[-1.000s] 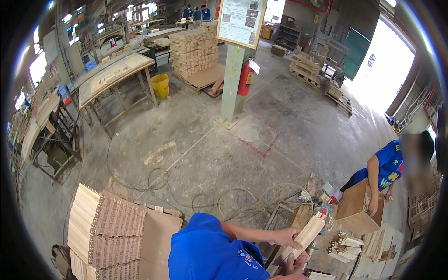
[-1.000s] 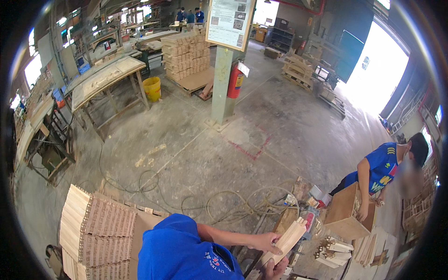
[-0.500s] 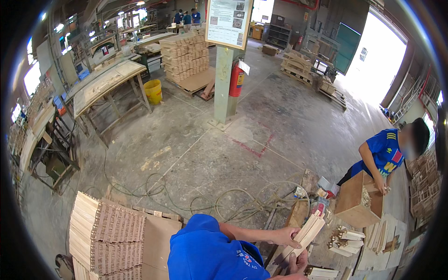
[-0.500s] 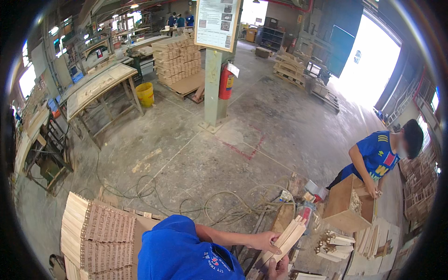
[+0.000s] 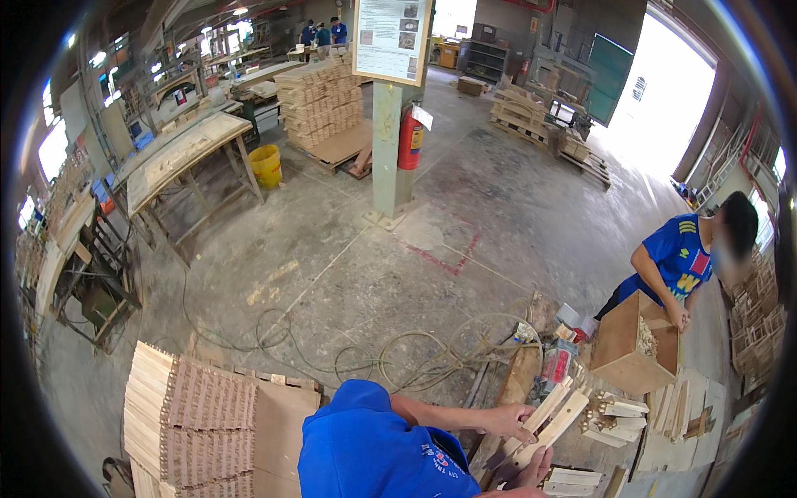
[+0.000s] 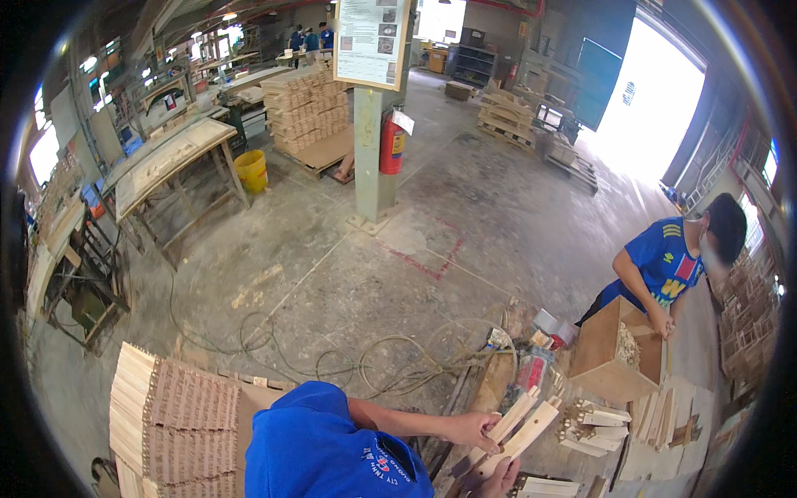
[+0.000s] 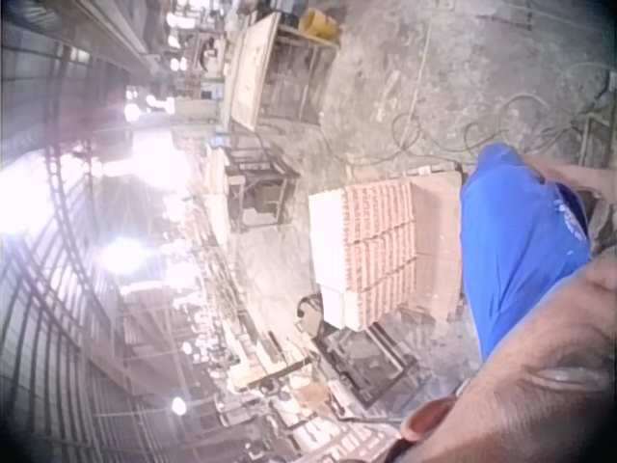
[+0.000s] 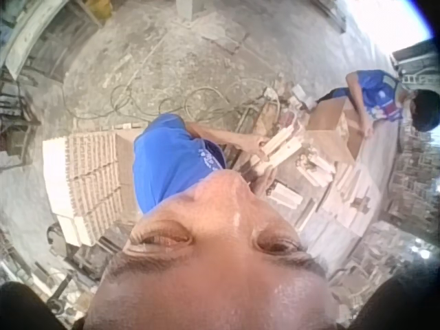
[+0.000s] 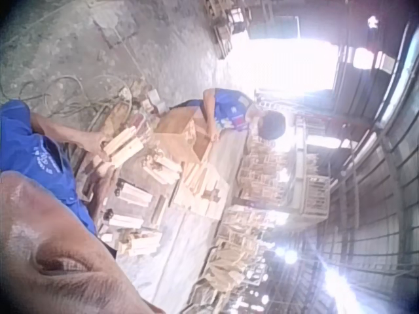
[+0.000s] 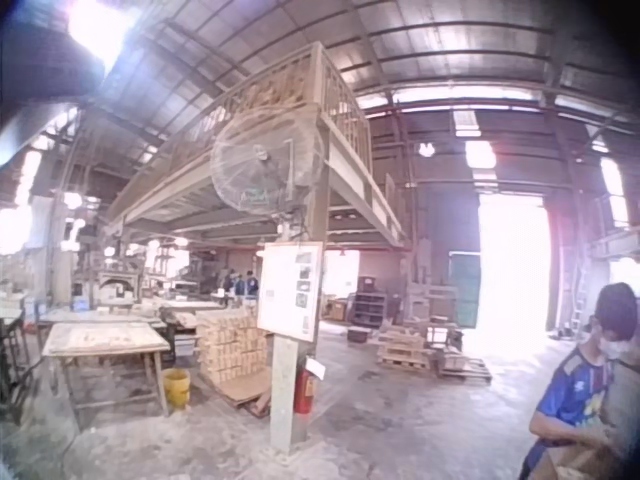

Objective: The person repeatedly picks up small wooden dowels and inserts them into pre-drilled holes in wooden slats, then places the assembled pieces into a stack. The task is performed one at a time in a repetitive cycle.

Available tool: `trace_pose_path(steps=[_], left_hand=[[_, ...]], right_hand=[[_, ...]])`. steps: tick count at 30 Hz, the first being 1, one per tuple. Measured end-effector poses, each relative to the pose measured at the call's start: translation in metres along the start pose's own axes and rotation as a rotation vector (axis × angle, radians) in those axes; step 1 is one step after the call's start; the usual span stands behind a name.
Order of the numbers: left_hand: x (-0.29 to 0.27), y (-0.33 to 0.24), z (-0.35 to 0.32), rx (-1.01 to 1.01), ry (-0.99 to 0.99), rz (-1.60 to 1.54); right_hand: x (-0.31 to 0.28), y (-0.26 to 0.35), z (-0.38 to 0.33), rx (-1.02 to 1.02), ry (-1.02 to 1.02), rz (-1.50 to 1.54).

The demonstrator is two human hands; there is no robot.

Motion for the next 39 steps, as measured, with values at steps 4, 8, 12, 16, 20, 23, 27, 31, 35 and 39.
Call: trace_pose_path(steps=[4, 8, 12, 16, 20, 23, 27, 31, 35, 39], left_hand=[[0.002, 0.004, 0.0, -0.048, 0.005, 0.052], [0.001, 0.016, 0.015, -0.13, 0.015, 0.15], [-0.002, 0.006, 0.004, -0.143, 0.001, -0.051], [-0.004, 0.013, 0.009, -0.125, 0.038, 0.017], [0.011, 0.004, 0.02, -0.252, 0.074, -0.072], [0.015, 0.005, 0.023, -0.31, 0.08, -0.047], [0.024, 0.009, 0.029, -0.259, 0.097, -0.076], [0.024, 0.017, 0.036, -0.239, 0.122, -0.064], [0.023, 0.017, 0.042, -0.254, 0.142, -0.017], [0.027, 0.018, 0.045, -0.242, 0.164, -0.011]], right_hand=[[-0.007, 0.002, -0.016, 0.02, -0.041, -0.297], [0.022, 0.045, -0.036, 0.002, -0.188, -0.186], [0.036, 0.074, -0.027, 0.043, -0.109, -0.146], [0.016, 0.06, -0.025, -0.086, -0.069, -0.325], [0.007, 0.054, -0.031, -0.09, -0.09, -0.341], [0.007, 0.056, -0.03, -0.058, -0.053, -0.449], [0.005, 0.049, -0.031, 0.027, -0.035, -0.416], [0.006, 0.044, -0.029, 0.044, 0.003, -0.288], [0.001, 0.048, -0.025, 0.002, 0.05, -0.326], [-0.007, 0.053, -0.025, -0.002, 0.092, -0.44]])
Point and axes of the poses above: each hand's wrist, its own z-axis towards the middle knuckle, its own x-axis out of the palm, y = z × x, the point moved 3 cm from there along z, towards the middle knuckle, and after that the axes turned 8 degrees about y, right-handed, at the moved point
